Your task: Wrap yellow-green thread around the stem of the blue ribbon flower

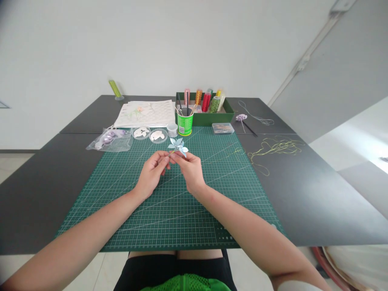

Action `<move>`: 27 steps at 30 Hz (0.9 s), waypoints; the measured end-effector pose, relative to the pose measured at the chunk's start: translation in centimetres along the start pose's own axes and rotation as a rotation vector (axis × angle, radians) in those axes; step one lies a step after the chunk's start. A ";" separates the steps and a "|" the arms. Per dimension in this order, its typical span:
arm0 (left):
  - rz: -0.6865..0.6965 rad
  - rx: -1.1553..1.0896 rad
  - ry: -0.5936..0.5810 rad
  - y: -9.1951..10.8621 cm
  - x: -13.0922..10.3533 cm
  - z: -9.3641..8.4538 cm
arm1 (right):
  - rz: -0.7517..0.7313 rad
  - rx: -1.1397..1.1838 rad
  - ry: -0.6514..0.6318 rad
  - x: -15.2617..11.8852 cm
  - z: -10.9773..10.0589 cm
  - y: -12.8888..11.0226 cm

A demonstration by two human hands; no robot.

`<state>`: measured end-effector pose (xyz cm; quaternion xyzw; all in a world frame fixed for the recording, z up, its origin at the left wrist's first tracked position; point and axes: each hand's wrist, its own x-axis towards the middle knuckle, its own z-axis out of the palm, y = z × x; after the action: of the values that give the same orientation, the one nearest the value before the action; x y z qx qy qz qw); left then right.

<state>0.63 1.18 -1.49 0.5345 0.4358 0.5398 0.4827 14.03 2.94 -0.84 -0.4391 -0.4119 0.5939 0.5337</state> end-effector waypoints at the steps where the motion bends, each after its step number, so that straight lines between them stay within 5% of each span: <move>1: -0.001 0.014 -0.019 0.0 0.0 -0.1 | 0.012 0.010 0.011 0.1 -0.1 -0.1; 14: -0.149 -0.048 -0.250 -0.1 0.9 -1.0 | -0.059 -0.041 0.040 0.8 -1.4 -1.1; 27: -0.317 -0.369 -0.282 -0.3 0.8 -1.1 | 0.026 0.047 -0.039 0.8 -1.5 -1.4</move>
<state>-0.47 2.10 -1.69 0.4327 0.3369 0.4483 0.7060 15.84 3.92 0.06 -0.4202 -0.4022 0.6187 0.5282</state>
